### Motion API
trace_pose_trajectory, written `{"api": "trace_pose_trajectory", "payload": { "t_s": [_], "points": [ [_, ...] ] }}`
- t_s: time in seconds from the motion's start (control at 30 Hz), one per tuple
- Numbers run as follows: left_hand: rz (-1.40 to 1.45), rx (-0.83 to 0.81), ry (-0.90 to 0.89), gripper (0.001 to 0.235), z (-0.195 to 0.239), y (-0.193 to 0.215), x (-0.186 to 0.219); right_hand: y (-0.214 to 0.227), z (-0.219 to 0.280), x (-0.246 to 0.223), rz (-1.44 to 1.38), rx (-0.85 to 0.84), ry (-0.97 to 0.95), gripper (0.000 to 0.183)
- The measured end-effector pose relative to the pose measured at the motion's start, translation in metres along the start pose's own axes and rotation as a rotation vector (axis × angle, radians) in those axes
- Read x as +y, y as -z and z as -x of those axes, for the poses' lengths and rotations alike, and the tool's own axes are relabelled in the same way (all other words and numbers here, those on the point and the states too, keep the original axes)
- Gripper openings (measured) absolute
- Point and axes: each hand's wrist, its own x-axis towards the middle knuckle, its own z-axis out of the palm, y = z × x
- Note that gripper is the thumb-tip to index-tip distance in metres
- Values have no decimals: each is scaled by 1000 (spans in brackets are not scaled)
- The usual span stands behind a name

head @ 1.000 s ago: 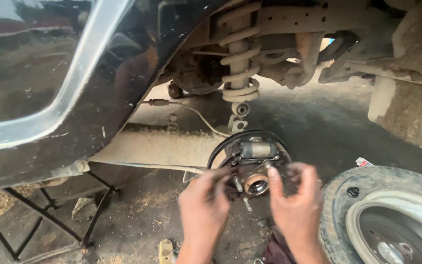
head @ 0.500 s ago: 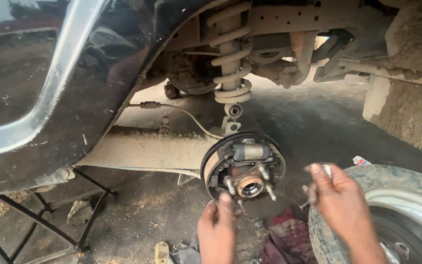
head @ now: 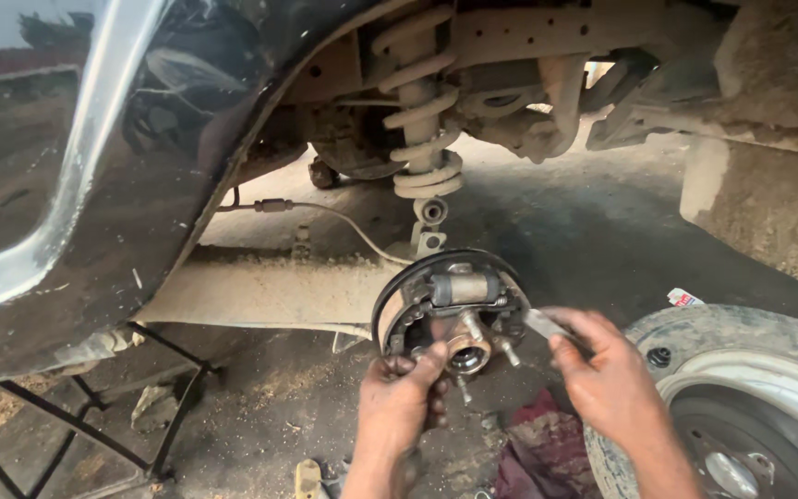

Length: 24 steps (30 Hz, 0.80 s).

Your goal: The person works on a vehicle's rear drum brake assembly with the wheel removed. They repeatedly insert and remove a small cylindrical metal part into the brake mechanism, then wipe the area with a cloth.

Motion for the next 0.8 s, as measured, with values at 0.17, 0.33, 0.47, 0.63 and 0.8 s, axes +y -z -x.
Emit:
{"api": "trace_pose_trajectory", "payload": {
  "t_s": [0.17,0.33,0.47,0.63,0.8],
  "points": [
    [-776,164,-450,34,14,7,41,-11,3,-12,4,79,170,20],
    [-710,103,-1211,30,-22,-21,89,-22,2,-22,-37,107,175,22],
    [-833,-62,-973,44,-57,-51,100,-31,1,-21,-116,124,224,16],
    [-771,-72,-930,46,-70,-46,86,-56,5,-23,148,231,361,18],
    [-779,-9,-887,44,-64,-46,85,-46,12,-23,-59,192,228,13]
  ]
}}
